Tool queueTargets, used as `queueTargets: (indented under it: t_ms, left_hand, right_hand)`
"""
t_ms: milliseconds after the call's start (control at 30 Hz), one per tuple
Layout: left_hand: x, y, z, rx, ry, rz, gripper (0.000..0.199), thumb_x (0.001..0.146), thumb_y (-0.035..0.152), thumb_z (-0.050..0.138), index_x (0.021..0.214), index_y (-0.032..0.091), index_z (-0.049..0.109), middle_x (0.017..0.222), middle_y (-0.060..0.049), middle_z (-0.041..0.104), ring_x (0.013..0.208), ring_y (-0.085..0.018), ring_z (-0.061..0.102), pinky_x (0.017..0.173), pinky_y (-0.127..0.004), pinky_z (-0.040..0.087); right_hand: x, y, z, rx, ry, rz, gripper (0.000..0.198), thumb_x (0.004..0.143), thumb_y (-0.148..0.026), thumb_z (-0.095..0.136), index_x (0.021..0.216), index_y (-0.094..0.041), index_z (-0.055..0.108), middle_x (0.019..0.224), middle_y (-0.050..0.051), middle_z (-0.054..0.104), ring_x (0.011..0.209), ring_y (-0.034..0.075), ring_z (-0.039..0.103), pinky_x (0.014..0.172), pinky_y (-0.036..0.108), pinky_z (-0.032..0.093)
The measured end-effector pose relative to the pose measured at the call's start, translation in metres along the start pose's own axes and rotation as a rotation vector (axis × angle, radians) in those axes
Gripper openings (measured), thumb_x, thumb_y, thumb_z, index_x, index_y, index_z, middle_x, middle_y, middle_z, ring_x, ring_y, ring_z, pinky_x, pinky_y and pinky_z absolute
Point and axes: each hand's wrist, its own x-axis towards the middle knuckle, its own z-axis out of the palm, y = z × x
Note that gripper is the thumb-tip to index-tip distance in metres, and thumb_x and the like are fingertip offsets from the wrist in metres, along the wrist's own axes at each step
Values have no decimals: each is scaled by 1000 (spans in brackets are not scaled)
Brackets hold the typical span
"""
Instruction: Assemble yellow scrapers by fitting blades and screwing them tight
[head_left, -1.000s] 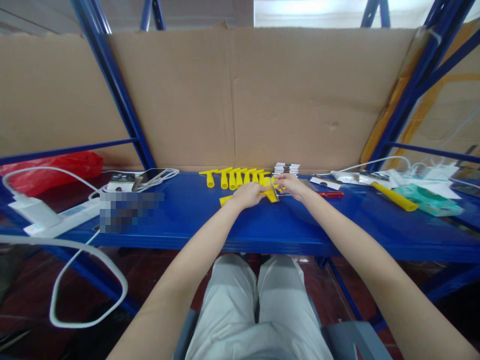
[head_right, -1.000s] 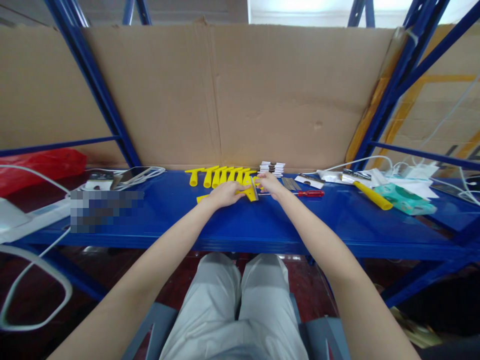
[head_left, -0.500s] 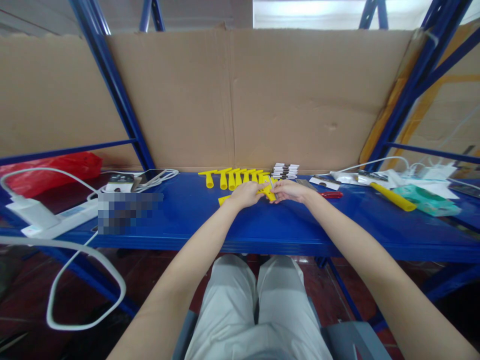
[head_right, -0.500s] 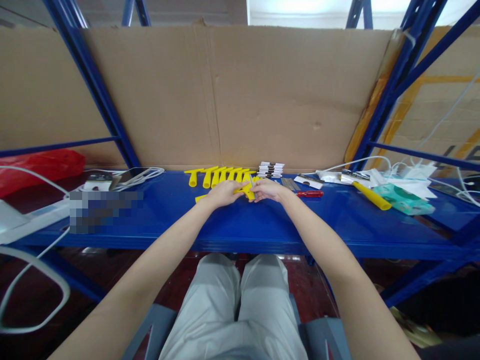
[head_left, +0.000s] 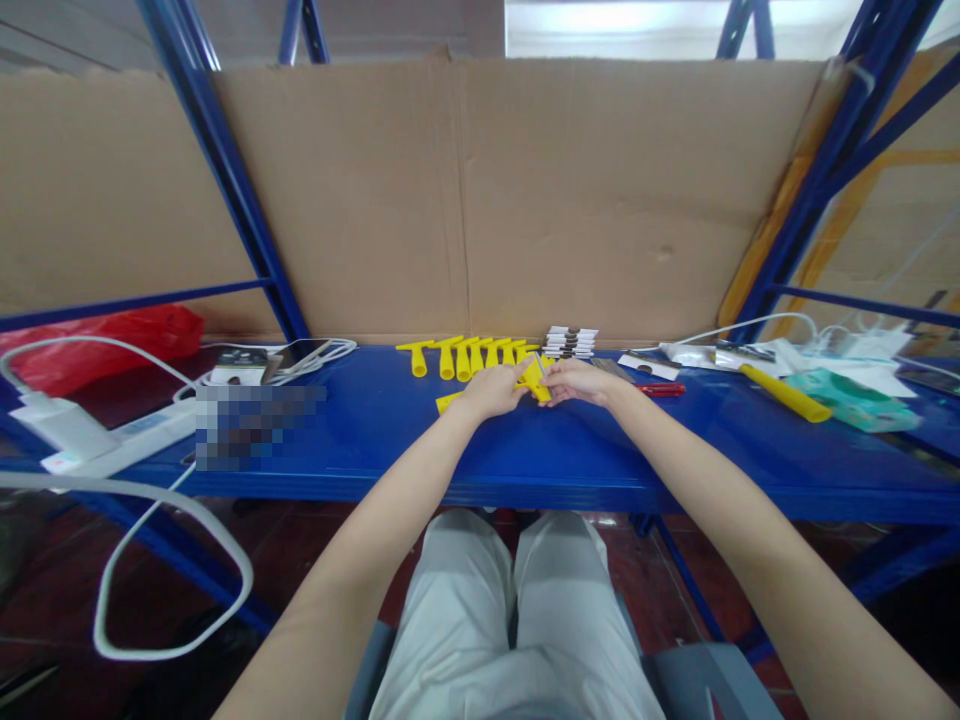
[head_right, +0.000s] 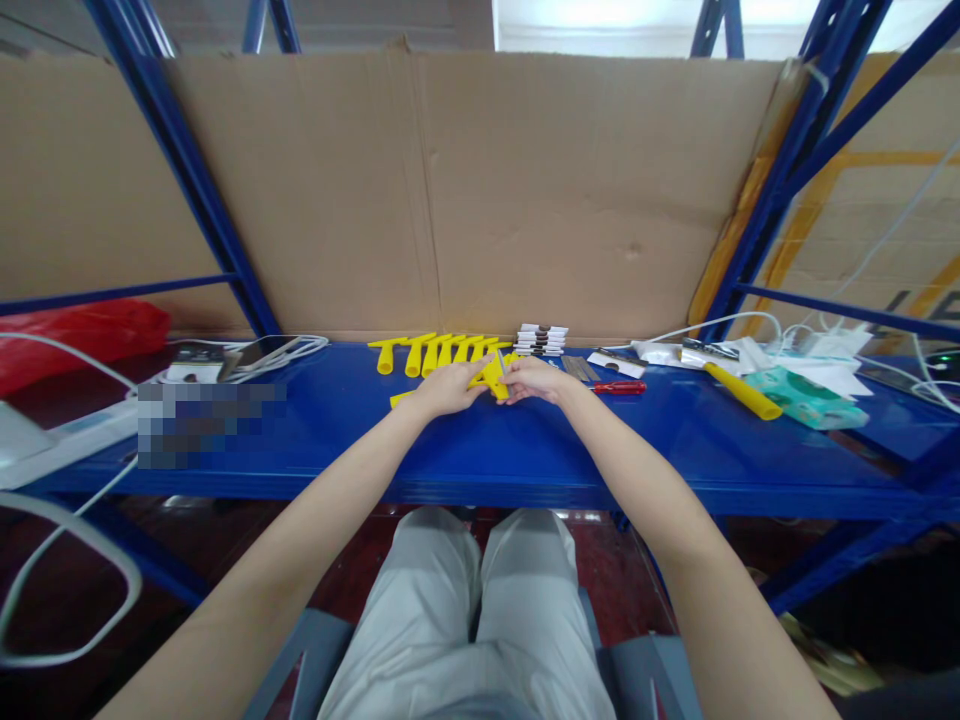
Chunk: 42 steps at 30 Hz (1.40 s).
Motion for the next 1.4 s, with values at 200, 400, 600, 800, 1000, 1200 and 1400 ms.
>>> queueTargets:
  t_ms: [200, 400, 600, 800, 1000, 1200, 1400]
  left_hand:
    - [0, 1, 0, 19, -4, 0, 52, 91, 31, 45, 142, 21, 38, 128, -11, 59, 117, -25, 55, 94, -35, 44]
    - [1, 1, 1, 31, 2, -2, 53, 91, 31, 45, 142, 20, 37, 125, -12, 61, 115, -26, 57, 92, -35, 45]
    - [3, 2, 5, 59, 35, -6, 51, 92, 28, 44, 142, 19, 37, 123, -13, 61, 114, -24, 57, 91, -34, 45]
    - [3, 5, 4, 85, 75, -5, 51, 93, 24, 42, 143, 16, 34, 126, -15, 59, 114, -23, 56, 92, -34, 45]
    - [-1, 6, -2, 92, 77, -21, 54, 90, 14, 39, 144, 18, 32, 126, -14, 59, 112, -22, 58, 92, -35, 45]
    - [-1, 7, -7, 77, 114, -84, 53, 90, 18, 41, 142, 22, 36, 130, -11, 57, 110, -24, 59, 87, -37, 48]
    - [0, 5, -9, 10, 154, -81, 51, 88, 17, 43, 138, 23, 44, 129, -9, 59, 112, -23, 59, 91, -36, 47]
  right_hand:
    - [2, 1, -2, -5, 1, -3, 8, 80, -7, 60, 86, -13, 59, 69, 6, 71, 59, 14, 68, 64, 26, 57]
    - [1, 1, -2, -4, 7, -4, 9, 80, -7, 60, 86, -13, 58, 69, 6, 71, 59, 14, 68, 67, 28, 57]
    - [0, -2, 0, 10, 31, -14, 8, 81, -6, 58, 86, -13, 58, 70, 7, 72, 59, 13, 68, 61, 24, 56]
    - [-5, -8, 4, 38, 66, -49, 10, 82, -3, 55, 81, -12, 58, 66, 6, 71, 57, 13, 67, 56, 22, 55]
    - [-8, -11, 6, 65, 66, -79, 8, 83, -6, 56, 79, -13, 55, 65, 6, 70, 56, 14, 67, 54, 23, 54]
    - [-12, -14, 10, 112, 45, -123, 8, 84, -12, 59, 79, -15, 53, 63, 3, 69, 53, 13, 65, 54, 23, 53]
    - [-19, -22, 0, 129, 66, -173, 10, 86, -23, 59, 78, -16, 56, 64, 2, 67, 55, 12, 63, 54, 22, 51]
